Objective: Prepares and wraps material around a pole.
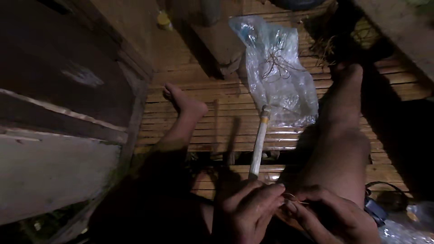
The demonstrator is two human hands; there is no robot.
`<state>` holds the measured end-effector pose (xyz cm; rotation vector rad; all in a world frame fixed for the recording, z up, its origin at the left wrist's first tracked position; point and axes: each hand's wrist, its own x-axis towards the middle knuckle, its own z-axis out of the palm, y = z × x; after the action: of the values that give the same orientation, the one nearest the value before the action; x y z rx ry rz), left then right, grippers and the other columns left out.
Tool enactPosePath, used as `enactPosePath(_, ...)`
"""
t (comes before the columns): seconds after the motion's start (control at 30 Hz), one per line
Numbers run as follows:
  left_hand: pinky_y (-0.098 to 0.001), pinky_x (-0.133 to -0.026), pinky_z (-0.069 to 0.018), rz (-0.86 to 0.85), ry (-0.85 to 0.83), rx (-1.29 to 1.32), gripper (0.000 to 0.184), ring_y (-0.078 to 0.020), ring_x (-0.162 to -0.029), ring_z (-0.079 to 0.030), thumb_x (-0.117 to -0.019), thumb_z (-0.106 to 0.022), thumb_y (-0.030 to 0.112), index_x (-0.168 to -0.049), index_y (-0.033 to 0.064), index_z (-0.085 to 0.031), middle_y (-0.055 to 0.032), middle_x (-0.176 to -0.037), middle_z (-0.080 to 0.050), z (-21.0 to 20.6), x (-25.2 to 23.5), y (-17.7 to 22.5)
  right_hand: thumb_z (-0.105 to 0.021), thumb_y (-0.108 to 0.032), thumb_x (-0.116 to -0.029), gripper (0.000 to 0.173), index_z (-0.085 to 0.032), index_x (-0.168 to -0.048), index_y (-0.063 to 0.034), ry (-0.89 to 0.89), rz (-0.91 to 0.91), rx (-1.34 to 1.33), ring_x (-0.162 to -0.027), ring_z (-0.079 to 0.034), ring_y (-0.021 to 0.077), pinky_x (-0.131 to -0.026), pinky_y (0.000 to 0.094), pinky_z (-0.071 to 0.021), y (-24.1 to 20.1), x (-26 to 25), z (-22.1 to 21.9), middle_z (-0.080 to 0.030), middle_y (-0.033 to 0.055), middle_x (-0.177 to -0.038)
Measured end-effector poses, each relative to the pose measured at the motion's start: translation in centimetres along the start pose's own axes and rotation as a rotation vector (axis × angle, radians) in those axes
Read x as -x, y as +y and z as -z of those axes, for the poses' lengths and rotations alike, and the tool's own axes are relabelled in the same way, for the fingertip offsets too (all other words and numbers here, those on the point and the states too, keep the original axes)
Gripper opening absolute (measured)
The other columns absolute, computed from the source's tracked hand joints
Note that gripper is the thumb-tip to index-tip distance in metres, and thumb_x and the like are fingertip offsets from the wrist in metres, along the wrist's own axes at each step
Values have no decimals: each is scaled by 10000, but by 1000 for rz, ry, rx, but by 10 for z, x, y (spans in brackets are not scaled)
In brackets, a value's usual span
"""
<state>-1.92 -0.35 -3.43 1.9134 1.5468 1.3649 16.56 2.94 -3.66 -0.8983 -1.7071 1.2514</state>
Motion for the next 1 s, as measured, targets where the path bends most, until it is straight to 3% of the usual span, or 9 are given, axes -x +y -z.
enactPosePath(0.1, -128, -791, -565, 41, -40, 256, 203, 14, -847, -688, -979, -684, 199, -1045, 11, -723, -28, -920, -746, 6, -2, -5, -671, -132, -995, 107, -658, -1075, -62, -38, -40, -75, -746, -584, -88, -672, 83, -498, 3, 0, 6, -704, -48, -918)
enactPosePath(0.2, -136, -785, -575, 76, -45, 401, 195, 16, -854, -690, -977, -685, 186, -1038, 0, -690, -23, -941, -741, 4, -2, -10, -685, -174, -994, 190, -660, -1162, -88, -57, 23, -94, -756, -556, -75, -684, 90, -480, 8, -2, 9, -662, -52, -905)
enactPosePath(0.33, -131, -738, -567, 93, -60, 533, 180, 14, -818, -679, -972, -690, 181, -986, 1, -686, -25, -909, -729, 0, -1, -12, -641, -197, -1025, 114, -680, -1085, -109, -4, 130, -31, -850, -623, -43, -765, 114, -525, 11, -3, 8, -676, -38, -939)
enactPosePath(0.5, -151, -777, -569, 38, -117, 612, 194, -7, -856, -688, -978, -687, 192, -1005, 0, -688, -28, -910, -735, 2, -1, -18, -635, -176, -1022, 95, -706, -1083, -173, 14, -13, -208, -905, -649, -64, -791, 119, -546, 7, -1, 9, -714, -129, -1008)
enactPosePath(0.67, -153, -788, -565, -48, -160, 480, 199, -36, -882, -671, -939, -747, 172, -997, -7, -681, -53, -931, -707, 1, -4, -19, -637, -184, -1012, 108, -722, -1073, -209, 13, -183, -456, -766, -637, -41, -698, 155, -550, 7, -3, 11, -702, -125, -891)
enactPosePath(0.83, -148, -812, -573, -88, -2, 216, 136, -44, -914, -683, -942, -741, 147, -956, 16, -710, -55, -964, -712, -8, -3, -18, -644, -169, -1005, 89, -720, -1046, -189, 6, -211, -487, -733, -621, -32, -676, 165, -539, 10, -3, 9, -689, -112, -855)
enactPosePath(1.0, -173, -817, -580, -116, 43, 138, 139, -66, -916, -693, -953, -735, 180, -945, 42, -720, -46, -955, -724, -12, -1, -20, -640, -182, -1005, 76, -714, -1025, -185, 3, -244, -513, -692, -604, -23, -656, 171, -538, 11, -3, 9, -653, -107, -797)
